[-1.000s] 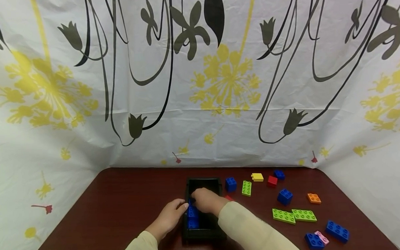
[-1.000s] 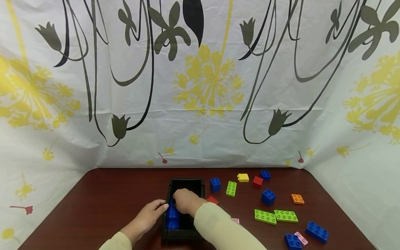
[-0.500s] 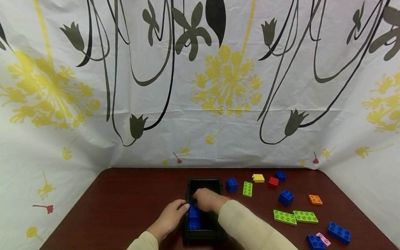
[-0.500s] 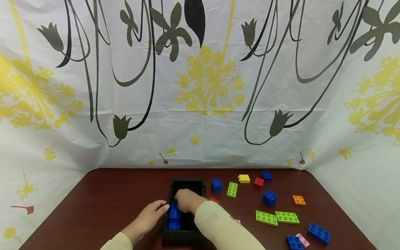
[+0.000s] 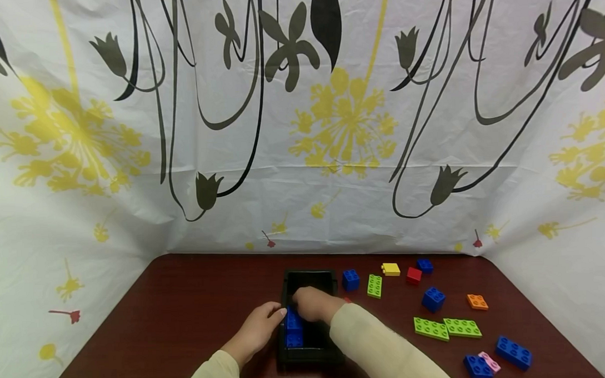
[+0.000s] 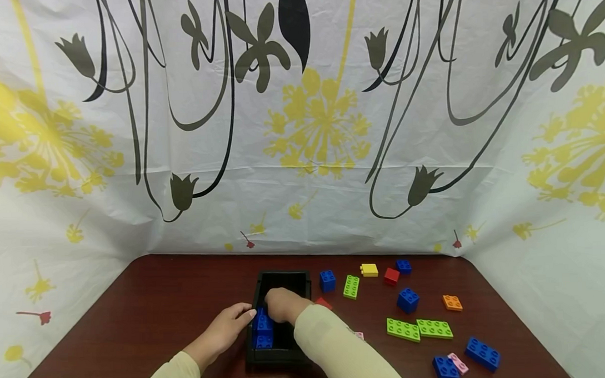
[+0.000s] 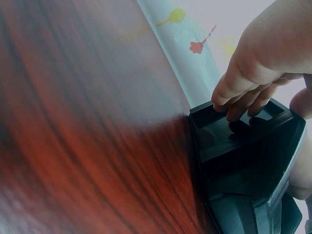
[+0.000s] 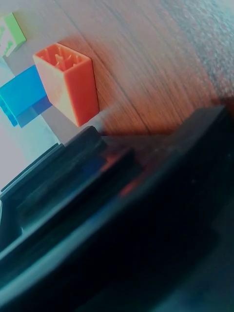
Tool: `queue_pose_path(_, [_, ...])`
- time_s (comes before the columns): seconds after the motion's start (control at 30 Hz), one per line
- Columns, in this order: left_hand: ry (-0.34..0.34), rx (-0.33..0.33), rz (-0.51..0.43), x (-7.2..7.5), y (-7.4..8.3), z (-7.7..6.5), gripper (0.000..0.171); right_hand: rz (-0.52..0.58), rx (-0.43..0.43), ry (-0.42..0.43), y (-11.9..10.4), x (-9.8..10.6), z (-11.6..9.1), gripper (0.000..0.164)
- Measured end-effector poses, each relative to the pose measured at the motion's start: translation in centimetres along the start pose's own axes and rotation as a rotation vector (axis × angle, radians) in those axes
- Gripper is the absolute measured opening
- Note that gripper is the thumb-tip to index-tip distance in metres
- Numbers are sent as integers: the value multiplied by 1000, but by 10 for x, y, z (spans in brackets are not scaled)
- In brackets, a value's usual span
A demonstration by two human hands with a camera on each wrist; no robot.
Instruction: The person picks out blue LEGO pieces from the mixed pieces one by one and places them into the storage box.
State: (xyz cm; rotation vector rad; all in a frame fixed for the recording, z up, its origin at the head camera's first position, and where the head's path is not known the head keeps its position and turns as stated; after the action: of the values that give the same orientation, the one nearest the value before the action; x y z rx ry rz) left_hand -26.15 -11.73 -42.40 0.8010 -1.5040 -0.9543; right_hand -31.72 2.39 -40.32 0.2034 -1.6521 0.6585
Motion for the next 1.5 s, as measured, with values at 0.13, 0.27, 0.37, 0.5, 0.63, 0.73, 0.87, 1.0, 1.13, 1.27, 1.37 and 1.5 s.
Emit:
queue_pose_path(0.13, [5, -1, 2, 0, 1, -1, 49, -5, -7, 8, -1, -1, 0, 14])
queue_pose_path(0.27, [4, 0, 5, 0, 1, -1, 49, -1, -29, 8, 0, -4, 1, 15])
queue_pose_path(0.37, [1, 4, 8, 0, 1, 0, 49, 0, -38, 12, 0, -6, 3, 17])
queue_pose_path(0.5, [1, 7, 11, 0, 1, 0, 49, -2, -47, 20, 0, -6, 2, 20])
queue_pose_path(0.63, [10, -2, 18, 0, 0, 0, 49, 8, -54, 37, 0, -3, -1, 28])
queue_pose_path(0.73, [11, -5, 22, 0, 0, 0, 50, 26, -43, 66, -1, 2, -7, 32])
queue_pose_path(0.87, [8, 4, 16, 0, -1, 0, 51, 47, -11, 112, 1, 8, -15, 33])
queue_pose_path(1.0, [18, 5, 21, 0, -1, -1, 51, 55, 30, 154, 8, 10, -19, 32])
queue_pose_path(1.13, [21, 18, 29, 0, -2, 0, 53, 78, 76, 196, 14, 14, -24, 33])
queue_pose_path(1.27, [19, 18, 31, -1, -2, 1, 54, 136, 114, 276, 22, 23, -27, 35])
queue_pose_path(1.37, [27, 13, 35, -1, -2, 1, 53, 175, 121, 347, 29, 30, -29, 36])
queue_pose_path(1.5, [35, 22, 38, -2, -2, 1, 53, 184, 80, 427, 41, 36, -31, 39])
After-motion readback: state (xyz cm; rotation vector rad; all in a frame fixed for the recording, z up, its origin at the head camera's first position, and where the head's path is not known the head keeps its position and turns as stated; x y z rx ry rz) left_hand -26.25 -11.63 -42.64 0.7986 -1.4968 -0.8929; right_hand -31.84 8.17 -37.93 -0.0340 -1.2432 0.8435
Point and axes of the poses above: each hand's wrist, its own z-axis towards the middle knuckle, its own x-axis out of the back of the hand, y = z × x, the point moved 2 cm from there along z, towards the middle knuckle, and after that the axes turned 4 degrees about y, right-handed, at the moved point
